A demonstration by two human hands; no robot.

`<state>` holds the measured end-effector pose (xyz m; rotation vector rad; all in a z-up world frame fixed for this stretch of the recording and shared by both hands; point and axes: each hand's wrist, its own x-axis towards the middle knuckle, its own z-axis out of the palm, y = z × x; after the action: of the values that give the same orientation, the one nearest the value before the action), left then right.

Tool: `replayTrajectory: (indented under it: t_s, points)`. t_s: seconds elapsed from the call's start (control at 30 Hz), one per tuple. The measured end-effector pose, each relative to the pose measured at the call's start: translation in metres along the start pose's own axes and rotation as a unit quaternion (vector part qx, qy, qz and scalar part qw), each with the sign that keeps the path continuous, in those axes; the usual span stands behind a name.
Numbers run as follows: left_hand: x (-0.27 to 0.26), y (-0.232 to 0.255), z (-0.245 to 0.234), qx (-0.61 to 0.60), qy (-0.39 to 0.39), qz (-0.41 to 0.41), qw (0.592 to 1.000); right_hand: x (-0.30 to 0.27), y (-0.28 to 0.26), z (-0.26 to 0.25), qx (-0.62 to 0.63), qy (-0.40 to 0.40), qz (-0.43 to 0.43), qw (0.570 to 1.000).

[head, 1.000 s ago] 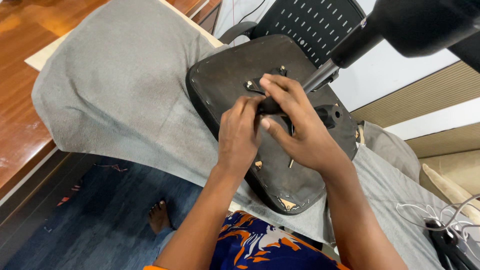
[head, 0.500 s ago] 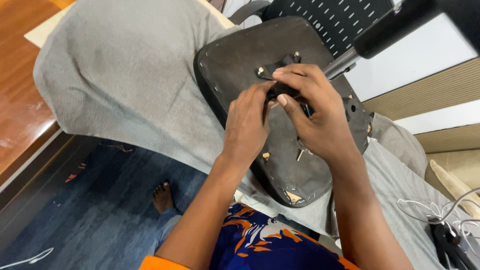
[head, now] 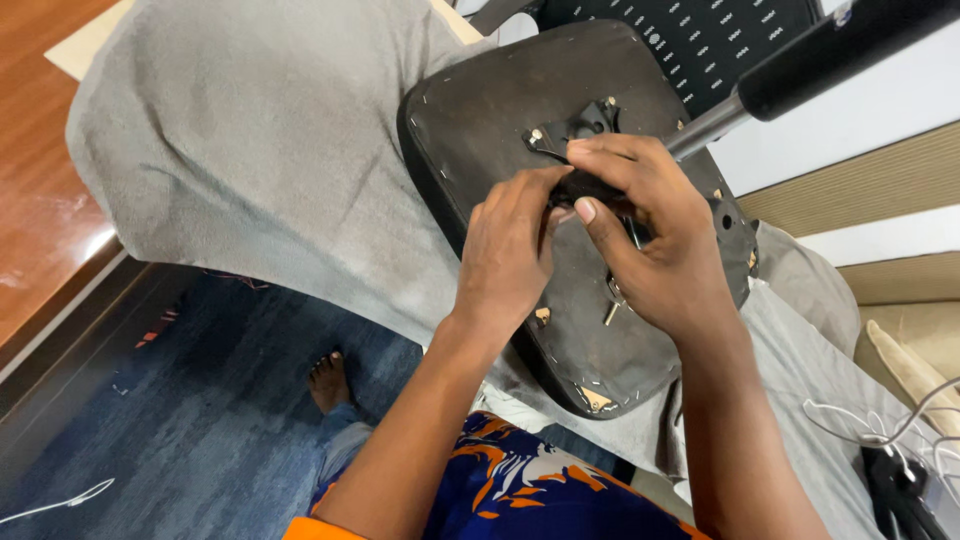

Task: The person sits on the floor with an office chair seat resting on a cushion and uses a screwdriver to unscrew screws from the metal mounting plate on the underside of the seat, removing the screws one at a time and setting them on the cloth beside the seat.

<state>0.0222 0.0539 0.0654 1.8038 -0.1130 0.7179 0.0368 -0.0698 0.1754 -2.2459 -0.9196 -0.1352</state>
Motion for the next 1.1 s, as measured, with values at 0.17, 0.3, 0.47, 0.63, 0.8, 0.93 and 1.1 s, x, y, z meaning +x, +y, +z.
replayTrajectory:
  t_s: [0.17, 0.3, 0.47, 0.63, 0.8, 0.93, 1.1]
  points:
    - [0.005, 0.001, -0.003, -0.008, -0.007, -0.008, 1.0, 0.006, 0.001, 0.003, 0.022, 0.002, 0.034, 0.999]
    - [0.011, -0.001, -0.006, 0.001, -0.016, -0.023, 1.0, 0.014, 0.003, 0.004, 0.012, -0.003, -0.002, 1.0]
    - [0.015, -0.011, -0.008, -0.007, -0.033, -0.034, 0.999, 0.028, 0.005, 0.006, -0.007, -0.013, -0.008, 1.0]
    - [0.006, -0.045, -0.008, 0.034, -0.059, -0.028, 0.997, 0.036, 0.003, 0.011, -0.022, -0.015, -0.027, 0.999]
    - [-0.009, -0.084, 0.004, 0.121, -0.127, -0.077, 0.981, 0.034, 0.003, 0.021, -0.075, 0.045, 0.038, 0.995]
    - [-0.011, -0.102, 0.014, 0.153, -0.151, -0.073, 0.974, 0.031, 0.013, 0.029, -0.085, 0.09, 0.034, 0.992]
    - [-0.016, -0.098, 0.014, 0.125, -0.126, -0.109, 0.978, 0.02, 0.029, 0.03, -0.035, 0.108, 0.012, 0.993]
